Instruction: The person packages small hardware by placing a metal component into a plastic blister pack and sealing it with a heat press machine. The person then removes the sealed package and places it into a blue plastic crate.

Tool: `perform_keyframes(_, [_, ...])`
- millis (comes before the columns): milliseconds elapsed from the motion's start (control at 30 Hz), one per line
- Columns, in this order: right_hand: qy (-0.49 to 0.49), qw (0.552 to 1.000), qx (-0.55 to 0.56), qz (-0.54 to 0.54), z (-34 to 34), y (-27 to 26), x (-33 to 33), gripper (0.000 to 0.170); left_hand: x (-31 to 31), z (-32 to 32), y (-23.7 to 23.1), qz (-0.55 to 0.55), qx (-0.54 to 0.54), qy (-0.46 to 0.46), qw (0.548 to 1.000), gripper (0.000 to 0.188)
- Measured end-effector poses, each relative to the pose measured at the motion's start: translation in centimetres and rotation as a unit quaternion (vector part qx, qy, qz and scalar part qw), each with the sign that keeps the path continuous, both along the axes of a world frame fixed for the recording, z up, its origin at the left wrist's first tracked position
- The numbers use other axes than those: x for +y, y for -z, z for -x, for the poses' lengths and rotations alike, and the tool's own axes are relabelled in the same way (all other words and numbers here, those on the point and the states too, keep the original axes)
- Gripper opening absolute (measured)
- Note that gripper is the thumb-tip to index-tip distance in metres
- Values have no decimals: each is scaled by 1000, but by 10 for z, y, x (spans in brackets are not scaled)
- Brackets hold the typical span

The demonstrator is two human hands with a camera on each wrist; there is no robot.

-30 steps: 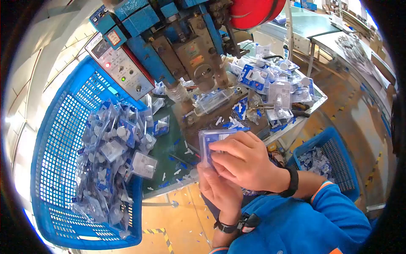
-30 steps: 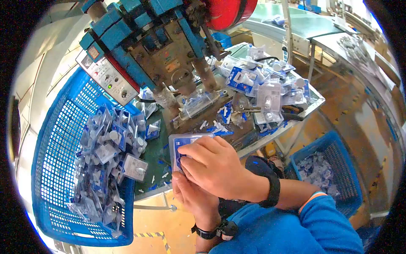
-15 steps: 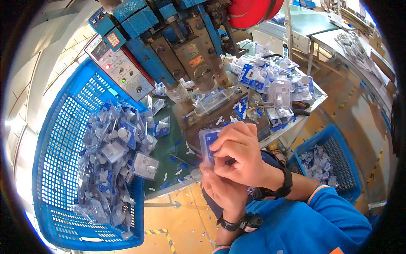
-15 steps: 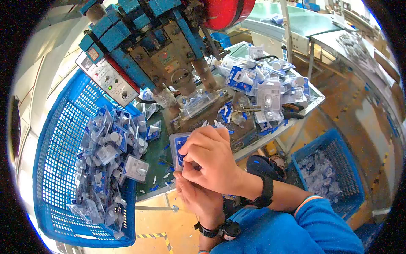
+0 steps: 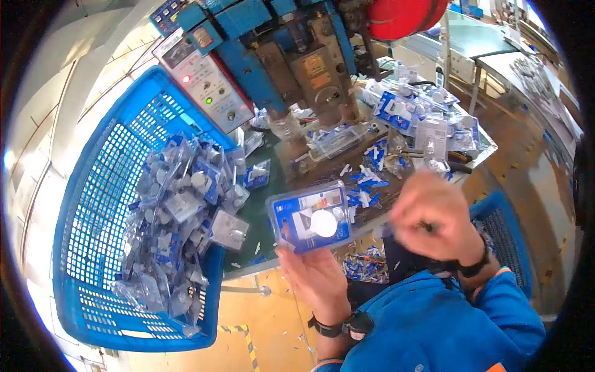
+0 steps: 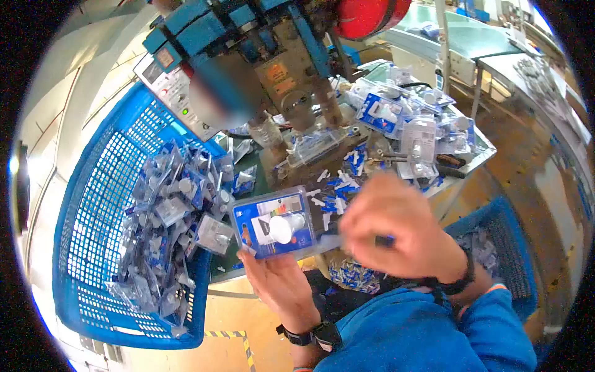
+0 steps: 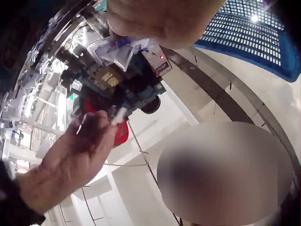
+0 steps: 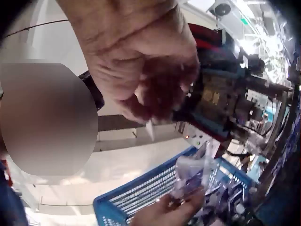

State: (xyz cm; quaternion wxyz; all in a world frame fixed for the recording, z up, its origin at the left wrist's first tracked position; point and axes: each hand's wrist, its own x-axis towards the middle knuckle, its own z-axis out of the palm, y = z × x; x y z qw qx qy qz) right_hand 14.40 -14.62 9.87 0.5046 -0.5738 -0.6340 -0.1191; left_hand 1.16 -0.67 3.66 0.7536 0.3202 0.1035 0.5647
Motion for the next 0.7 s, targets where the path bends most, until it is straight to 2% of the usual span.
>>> perform_keyframes(33, [-74,994,-13,80,2,2,-7,15,4,3,3,2,-4,28,1000,45])
perform_keyframes(67, [-99,985,-14,141,6,14,-12,15,7,4,7,-13,-18,59,998,47])
perform_keyframes(133, [-142,955,-16,260,14,40,-18,17,9,6,12,-12,-8,63,998,48])
perform_keyframes(233, [-104,951,-29,290,2,31,-25,18,6,4,15,14,22,70,997,46])
perform_keyframes(333, [22,980,125,153,3,33,-18,31,0,5,16,8,71,80,994,45])
perform_keyframes(433, [20,969,231,90,4,46,-2,46,-13,-6,11,24,57,115,991,43])
perform_keyframes(467, [9,958,272,93,4,48,-2,48,-15,-7,12,11,59,124,990,42])
perform_keyframes(567, [-44,904,424,-19,-4,72,5,46,-21,-11,15,-6,65,168,984,42])
perform_keyframes(600, [-67,883,465,11,-10,70,0,42,-23,-13,15,-8,66,183,981,43])
perform_keyframes(667, [-9,910,411,46,-21,70,-19,35,-29,-18,14,-7,82,199,976,44])
perform_keyframes(700, [12,921,384,64,-27,69,-28,31,-22,-16,19,-85,152,209,962,42])
